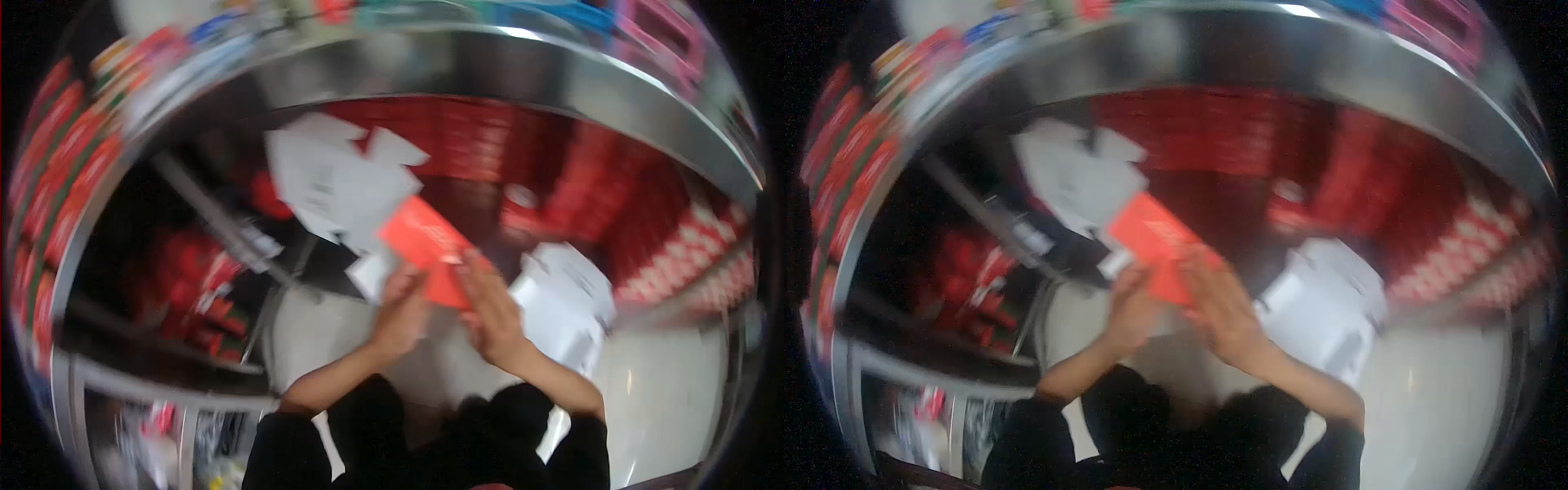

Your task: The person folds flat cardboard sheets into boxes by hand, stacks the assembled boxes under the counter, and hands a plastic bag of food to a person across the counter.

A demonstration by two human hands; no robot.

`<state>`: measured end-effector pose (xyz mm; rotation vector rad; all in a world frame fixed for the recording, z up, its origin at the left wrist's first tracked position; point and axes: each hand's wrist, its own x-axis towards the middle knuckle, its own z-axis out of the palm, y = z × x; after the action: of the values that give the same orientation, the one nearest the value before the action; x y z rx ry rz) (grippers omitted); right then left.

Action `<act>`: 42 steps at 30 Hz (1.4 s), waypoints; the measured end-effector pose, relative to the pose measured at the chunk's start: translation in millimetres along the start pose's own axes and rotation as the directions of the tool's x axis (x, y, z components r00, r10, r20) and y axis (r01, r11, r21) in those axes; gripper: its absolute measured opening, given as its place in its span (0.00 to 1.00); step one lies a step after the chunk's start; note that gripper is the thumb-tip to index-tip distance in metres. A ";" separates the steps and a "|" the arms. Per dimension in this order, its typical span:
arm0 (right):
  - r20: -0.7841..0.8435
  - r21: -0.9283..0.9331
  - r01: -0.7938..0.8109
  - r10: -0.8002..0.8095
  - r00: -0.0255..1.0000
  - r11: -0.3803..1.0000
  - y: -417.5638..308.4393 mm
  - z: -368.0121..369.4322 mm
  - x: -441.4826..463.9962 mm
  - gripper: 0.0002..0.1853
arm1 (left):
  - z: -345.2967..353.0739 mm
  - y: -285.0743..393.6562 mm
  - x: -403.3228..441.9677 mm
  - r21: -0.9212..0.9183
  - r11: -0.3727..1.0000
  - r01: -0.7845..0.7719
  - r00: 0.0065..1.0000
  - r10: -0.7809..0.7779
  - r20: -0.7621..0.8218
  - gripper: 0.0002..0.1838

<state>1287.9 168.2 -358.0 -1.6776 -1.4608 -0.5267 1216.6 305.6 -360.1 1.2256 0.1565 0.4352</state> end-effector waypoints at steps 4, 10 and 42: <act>-0.011 -0.100 -0.060 0.059 0.998 0.993 0.0 36.0 17.8 0.22 | -12.4 -12.4 -5.0 -0.010 0.998 -0.068 0.992 0.067 -0.103 0.18; 0.112 -0.039 -0.223 0.226 0.968 0.974 -2.5 54.3 49.1 0.21 | -13.7 13.9 3.6 -0.156 0.987 0.033 0.893 -0.099 -0.440 0.25; 0.308 0.346 -0.643 0.564 0.766 0.684 95.8 28.2 8.9 0.37 | -90.5 -4.2 48.0 0.706 0.689 -0.163 0.921 0.363 -0.142 0.23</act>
<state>1375.3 197.9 -397.0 -1.7283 -0.9334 0.3163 1229.8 402.9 -389.2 1.9375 0.4070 0.8561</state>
